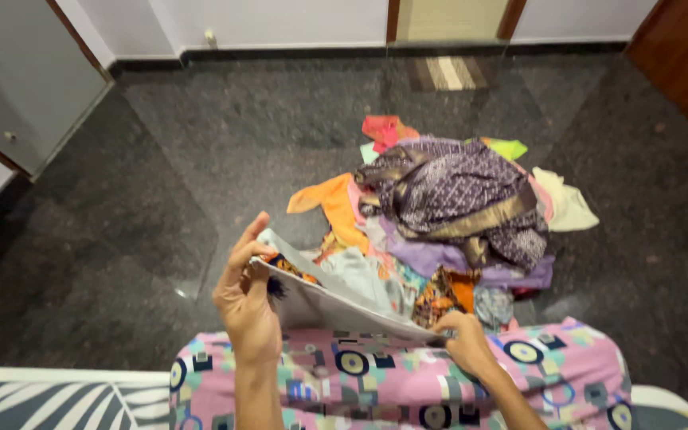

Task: The person folds a light gray cloth by hand while seated on the floor. They repeatedly align edges, fold the fabric in half, and smooth the layers to create a compact bundle.

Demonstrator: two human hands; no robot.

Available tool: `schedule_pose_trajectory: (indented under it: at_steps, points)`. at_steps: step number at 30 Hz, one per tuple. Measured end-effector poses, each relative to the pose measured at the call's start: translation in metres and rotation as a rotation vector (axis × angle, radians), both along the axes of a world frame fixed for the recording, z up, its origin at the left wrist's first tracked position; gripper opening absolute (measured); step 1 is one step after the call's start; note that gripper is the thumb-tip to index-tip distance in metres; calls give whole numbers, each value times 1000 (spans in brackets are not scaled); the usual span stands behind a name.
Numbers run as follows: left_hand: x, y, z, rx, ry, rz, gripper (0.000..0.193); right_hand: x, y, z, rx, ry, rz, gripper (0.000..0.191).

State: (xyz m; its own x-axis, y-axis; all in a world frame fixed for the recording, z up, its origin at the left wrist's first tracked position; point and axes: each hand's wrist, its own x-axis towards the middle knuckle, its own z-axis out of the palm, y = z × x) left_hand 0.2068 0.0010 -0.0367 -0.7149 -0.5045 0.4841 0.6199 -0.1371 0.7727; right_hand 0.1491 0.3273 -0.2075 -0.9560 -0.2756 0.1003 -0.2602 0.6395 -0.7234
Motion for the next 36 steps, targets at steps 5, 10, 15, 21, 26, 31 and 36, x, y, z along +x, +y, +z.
schedule_pose_trajectory:
  at_steps: [5, 10, 15, 21, 26, 31, 36]
  points:
    - [22, 3, 9, -206, -91, 75, 23, 19, -47, 4, -213, -201, 130, 29]
    - [31, 3, 21, -260, -128, 68, 26, 31, -103, 45, -408, -168, 51, 17]
    - [27, 7, 24, -390, -167, 68, 26, 36, -140, 79, -560, 12, 227, 19]
    - [4, 30, 22, -425, -202, -47, 23, 38, -162, 102, -579, 39, 137, 24]
    - [-24, 50, 27, -454, -193, -74, 22, 16, -162, 107, -668, 69, 18, 29]
    - [-51, 56, 35, -268, -186, -192, 19, -5, -131, 104, -785, -237, -56, 30]
    - [-61, 74, 31, -182, -202, -254, 18, -18, -112, 107, -643, 122, 13, 28]
